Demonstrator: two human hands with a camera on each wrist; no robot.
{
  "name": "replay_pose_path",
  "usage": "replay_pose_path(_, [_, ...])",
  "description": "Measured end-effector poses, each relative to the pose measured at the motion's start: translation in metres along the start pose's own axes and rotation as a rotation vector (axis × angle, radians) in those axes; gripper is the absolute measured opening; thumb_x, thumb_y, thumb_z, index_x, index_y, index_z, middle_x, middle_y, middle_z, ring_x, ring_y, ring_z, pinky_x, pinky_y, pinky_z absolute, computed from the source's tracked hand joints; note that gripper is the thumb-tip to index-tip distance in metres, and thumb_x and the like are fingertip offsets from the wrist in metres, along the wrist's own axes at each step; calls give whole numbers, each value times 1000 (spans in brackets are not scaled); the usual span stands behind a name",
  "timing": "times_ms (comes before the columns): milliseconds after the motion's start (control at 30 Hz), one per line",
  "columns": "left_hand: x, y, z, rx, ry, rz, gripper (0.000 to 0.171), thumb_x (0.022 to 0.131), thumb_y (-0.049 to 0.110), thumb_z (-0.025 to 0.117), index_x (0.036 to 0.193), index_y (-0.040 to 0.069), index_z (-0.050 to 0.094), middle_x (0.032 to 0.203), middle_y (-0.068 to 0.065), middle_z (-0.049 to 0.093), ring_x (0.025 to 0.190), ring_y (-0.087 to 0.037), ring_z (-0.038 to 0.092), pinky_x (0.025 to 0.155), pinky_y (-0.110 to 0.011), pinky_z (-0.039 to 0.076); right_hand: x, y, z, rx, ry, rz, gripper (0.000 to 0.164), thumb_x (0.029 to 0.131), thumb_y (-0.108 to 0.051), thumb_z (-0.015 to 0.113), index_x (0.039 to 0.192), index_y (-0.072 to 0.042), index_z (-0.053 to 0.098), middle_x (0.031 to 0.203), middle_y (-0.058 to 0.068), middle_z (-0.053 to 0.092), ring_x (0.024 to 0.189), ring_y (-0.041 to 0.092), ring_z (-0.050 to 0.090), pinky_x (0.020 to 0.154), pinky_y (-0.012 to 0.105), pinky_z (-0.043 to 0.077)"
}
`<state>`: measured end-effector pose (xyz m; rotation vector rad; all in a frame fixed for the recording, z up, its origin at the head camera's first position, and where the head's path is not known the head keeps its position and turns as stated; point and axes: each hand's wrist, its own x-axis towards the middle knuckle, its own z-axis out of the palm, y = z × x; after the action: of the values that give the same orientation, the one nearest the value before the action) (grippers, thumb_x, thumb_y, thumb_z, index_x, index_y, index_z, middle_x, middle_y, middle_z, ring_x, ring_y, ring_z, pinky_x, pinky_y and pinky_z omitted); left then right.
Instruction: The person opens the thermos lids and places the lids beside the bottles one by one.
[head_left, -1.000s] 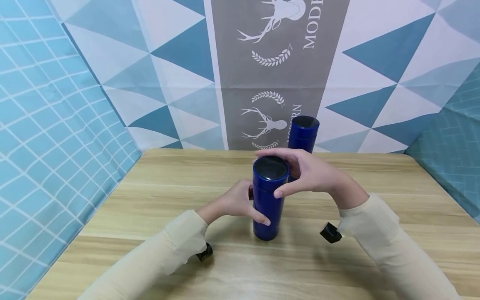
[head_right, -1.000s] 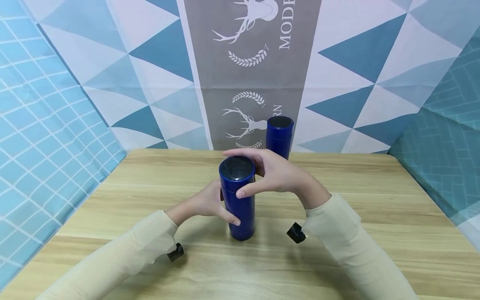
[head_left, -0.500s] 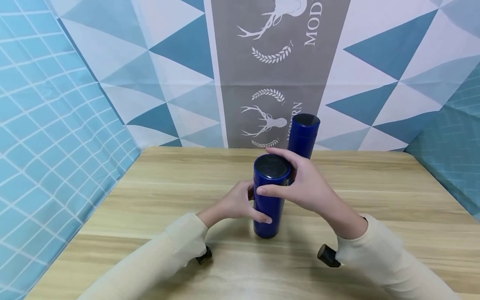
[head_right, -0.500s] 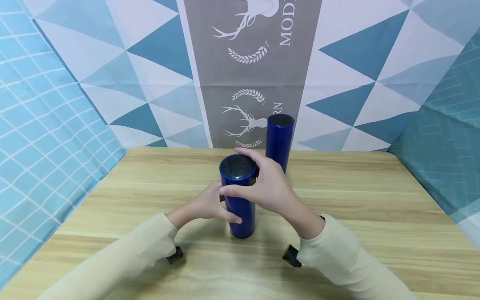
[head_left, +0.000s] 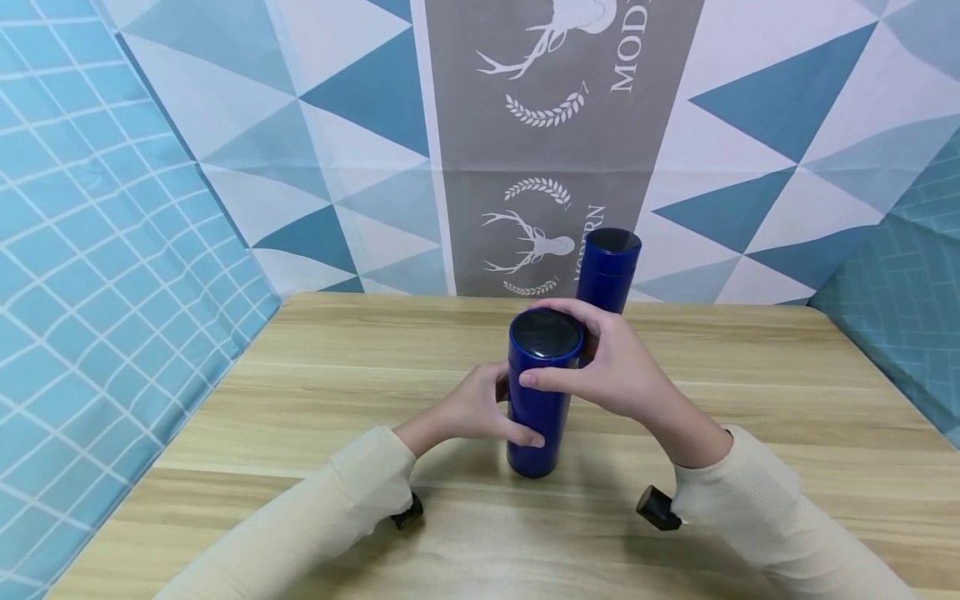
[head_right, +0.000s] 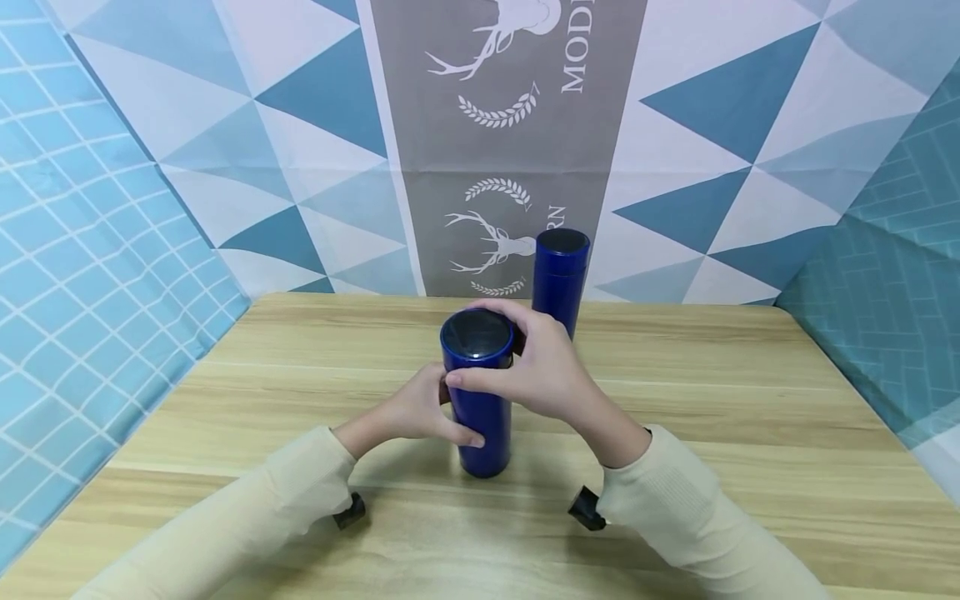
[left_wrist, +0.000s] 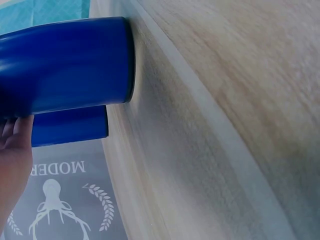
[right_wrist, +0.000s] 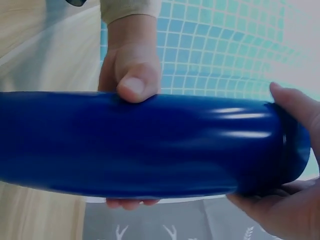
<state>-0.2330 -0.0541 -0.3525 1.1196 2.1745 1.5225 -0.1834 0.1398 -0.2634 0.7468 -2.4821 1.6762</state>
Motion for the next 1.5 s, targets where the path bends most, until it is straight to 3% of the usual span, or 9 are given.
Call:
replay_pose_path(300, [1,-1,0,-7,-15,9,64,64,2,85,123,2,57,120,-16,67,104,-12,67,93,-26,55,3,8,-1,121,-16,46,67,68,-6,84,128,-14,57,125,19,63,111,34,63,90,28,54])
replay_pose_path(600, [2,-1,-2,-15,-37,29,65,65,1,84,124,3,56,121,-15,66,105,-12,66,94,-27,54,7,13,-4,216,-68,65,70,69,-2,83,132,-10,54,129,25,58,115,34,61,93,29,53])
replay_pose_path(1067, [3,-1,-2,-19,-47,36,64,65,-1,84,122,0,57,119,-19,67,102,-8,66,94,-28,54,12,19,-14,207,-176,-22,72,72,-6,82,135,-2,49,129,30,56,115,36,61,93,31,55])
replay_pose_path(1233, [3,0,-3,-14,-52,27,63,65,1,84,122,0,57,120,-18,67,103,-9,66,94,-26,54,15,22,-16,228,-217,-43,72,71,-5,82,135,0,49,128,26,58,114,35,61,93,30,55])
replay_pose_path(1500, [2,0,-5,-26,-72,19,62,66,0,83,123,0,57,120,-19,66,104,-11,66,95,-26,54,19,22,-20,219,-287,-66,72,73,-4,81,136,0,48,129,24,59,112,25,64,93,32,55])
